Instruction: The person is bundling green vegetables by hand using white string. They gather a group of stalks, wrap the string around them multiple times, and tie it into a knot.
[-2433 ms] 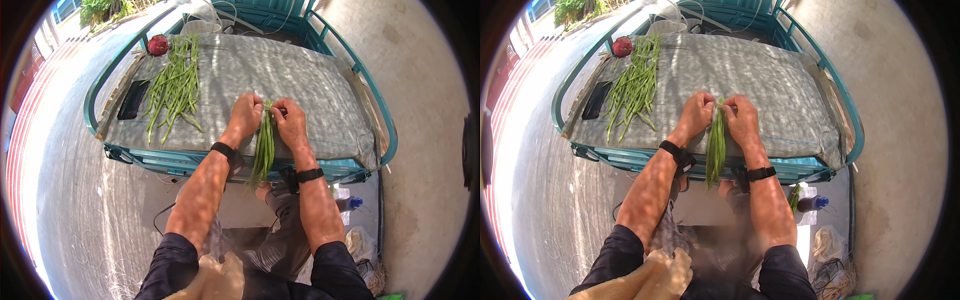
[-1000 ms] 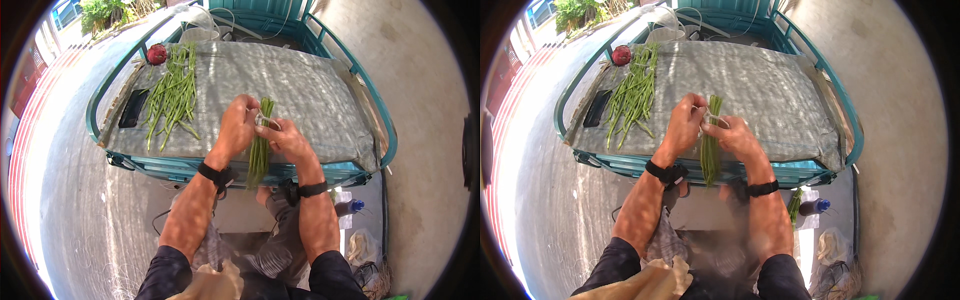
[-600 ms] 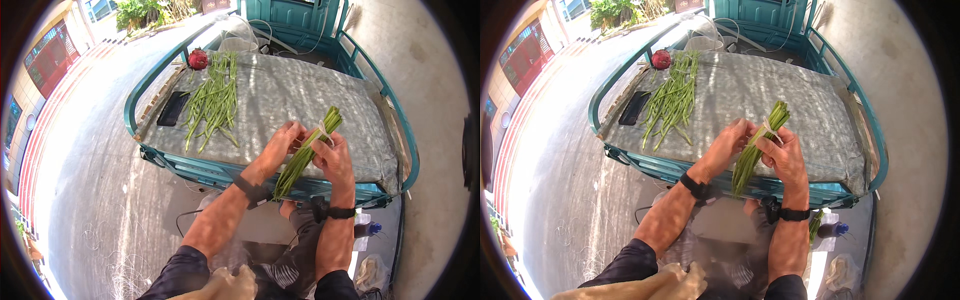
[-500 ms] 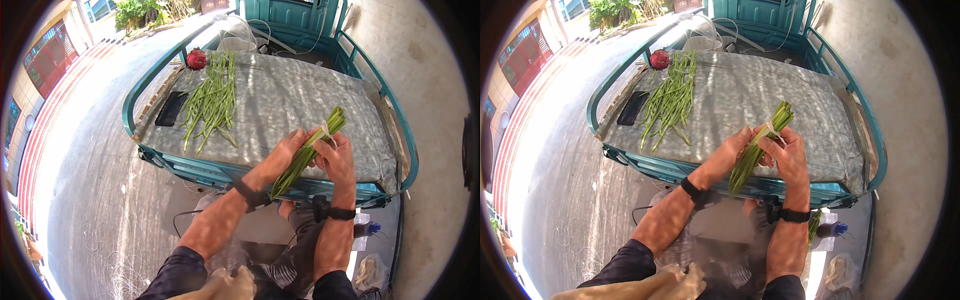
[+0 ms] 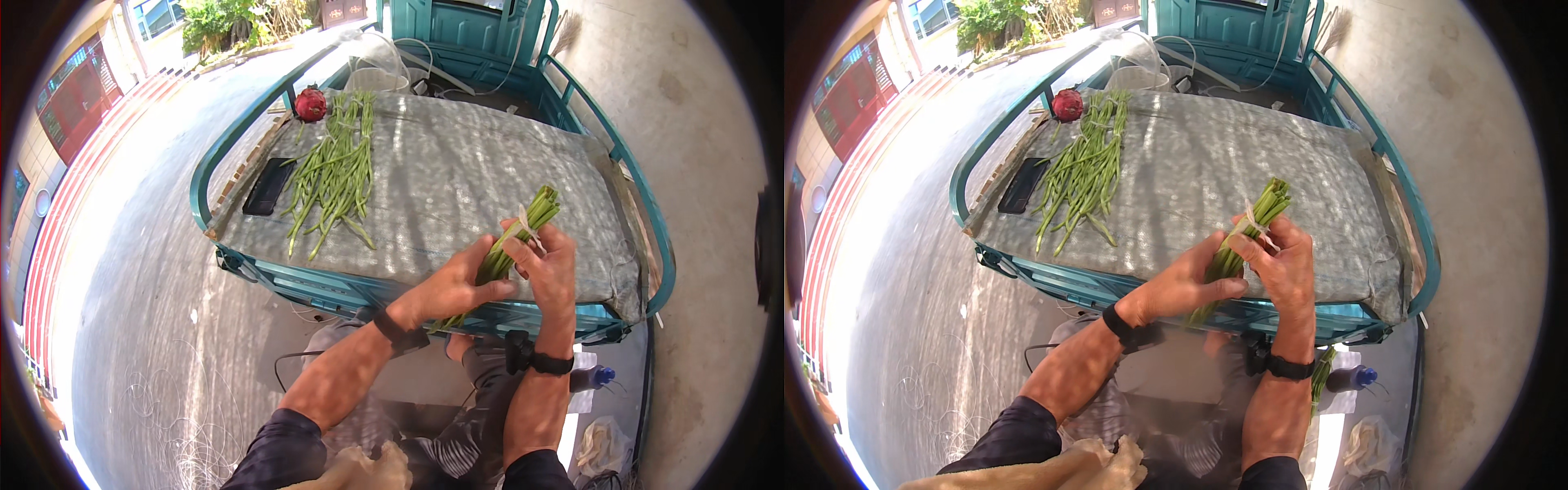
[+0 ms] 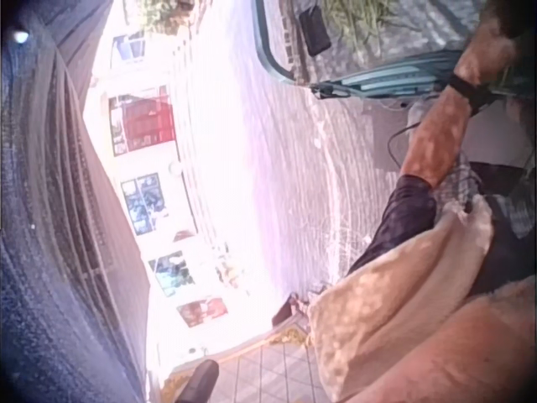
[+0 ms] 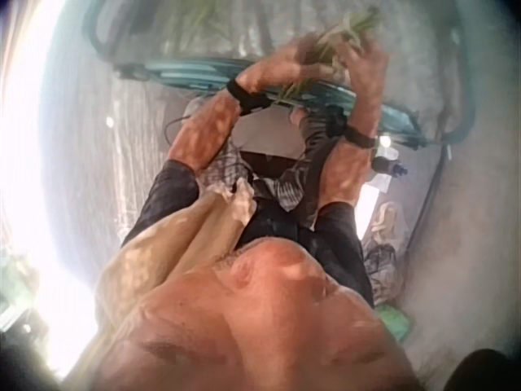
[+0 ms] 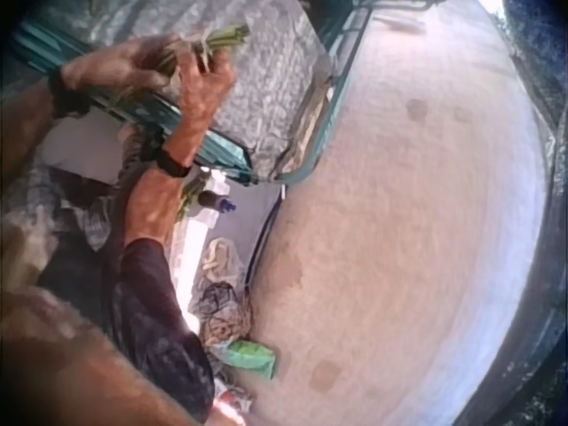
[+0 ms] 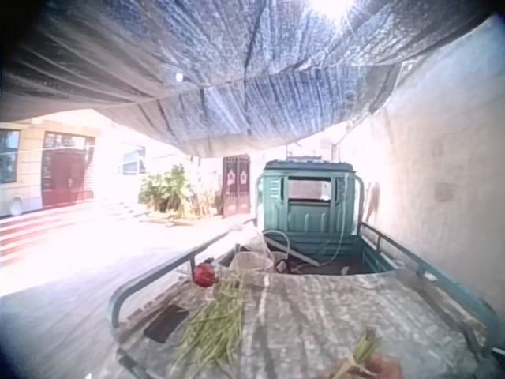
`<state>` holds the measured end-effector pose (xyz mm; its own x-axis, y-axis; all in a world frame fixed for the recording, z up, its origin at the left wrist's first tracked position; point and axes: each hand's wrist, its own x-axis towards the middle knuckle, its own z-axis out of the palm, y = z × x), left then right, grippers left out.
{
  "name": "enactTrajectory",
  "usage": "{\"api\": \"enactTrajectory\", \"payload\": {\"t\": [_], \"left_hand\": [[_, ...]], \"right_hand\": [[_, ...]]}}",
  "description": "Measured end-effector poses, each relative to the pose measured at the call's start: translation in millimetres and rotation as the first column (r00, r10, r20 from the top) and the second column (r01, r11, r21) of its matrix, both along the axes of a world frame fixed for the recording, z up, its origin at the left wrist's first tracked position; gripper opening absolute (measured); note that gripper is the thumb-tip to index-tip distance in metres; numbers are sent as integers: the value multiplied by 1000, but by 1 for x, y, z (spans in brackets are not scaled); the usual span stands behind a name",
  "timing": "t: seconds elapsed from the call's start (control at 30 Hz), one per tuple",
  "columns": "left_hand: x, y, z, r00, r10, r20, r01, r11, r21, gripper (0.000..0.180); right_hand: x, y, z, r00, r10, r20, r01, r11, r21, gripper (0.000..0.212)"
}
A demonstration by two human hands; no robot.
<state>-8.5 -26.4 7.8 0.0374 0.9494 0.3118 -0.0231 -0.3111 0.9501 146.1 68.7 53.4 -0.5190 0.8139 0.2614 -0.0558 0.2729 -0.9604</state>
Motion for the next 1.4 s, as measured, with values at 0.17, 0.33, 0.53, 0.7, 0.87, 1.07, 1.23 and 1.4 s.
{"api": "enactTrajectory", "payload": {"t": [0.17, 0.33, 0.53, 0.7, 0.87, 1.07, 1.23, 1.4], "left_hand": [[-2, -3, 7, 982, -178, 70, 188, 960, -207, 42], [-19, -1, -5, 945, -316, 83, 326, 888, -324, 46], [-43, -10, 14, 849, -307, -429, 214, 944, -251, 51], [-71, -26, 41, 926, -376, -19, 376, 926, -27, 73], [-83, -25, 34, 981, -51, 187, 65, 996, -68, 66], [-72, -18, 33, 968, -43, 246, 52, 998, -28, 51], [-72, -18, 35, 938, 76, 339, -56, 996, -67, 48], [-75, -18, 33, 921, 132, 367, -98, 989, -110, 47]], "right_hand": [[11, 2, 3, 986, 162, 49, -149, 966, -211, 30], [7, -4, 9, 949, 232, 215, -207, 969, -133, 23], [7, -15, 9, 919, 386, 81, -389, 921, 13, 26], [24, -7, 7, 761, 618, -198, -630, 776, 4, 27], [10, -16, 16, 813, 533, 233, -541, 840, -33, 27], [8, -28, 16, 764, 596, 248, -603, 796, -54, 31], [6, -29, 27, 506, 859, -76, -835, 511, 206, 32], [8, -24, 20, 796, 502, 338, -555, 828, 77, 26]]}}
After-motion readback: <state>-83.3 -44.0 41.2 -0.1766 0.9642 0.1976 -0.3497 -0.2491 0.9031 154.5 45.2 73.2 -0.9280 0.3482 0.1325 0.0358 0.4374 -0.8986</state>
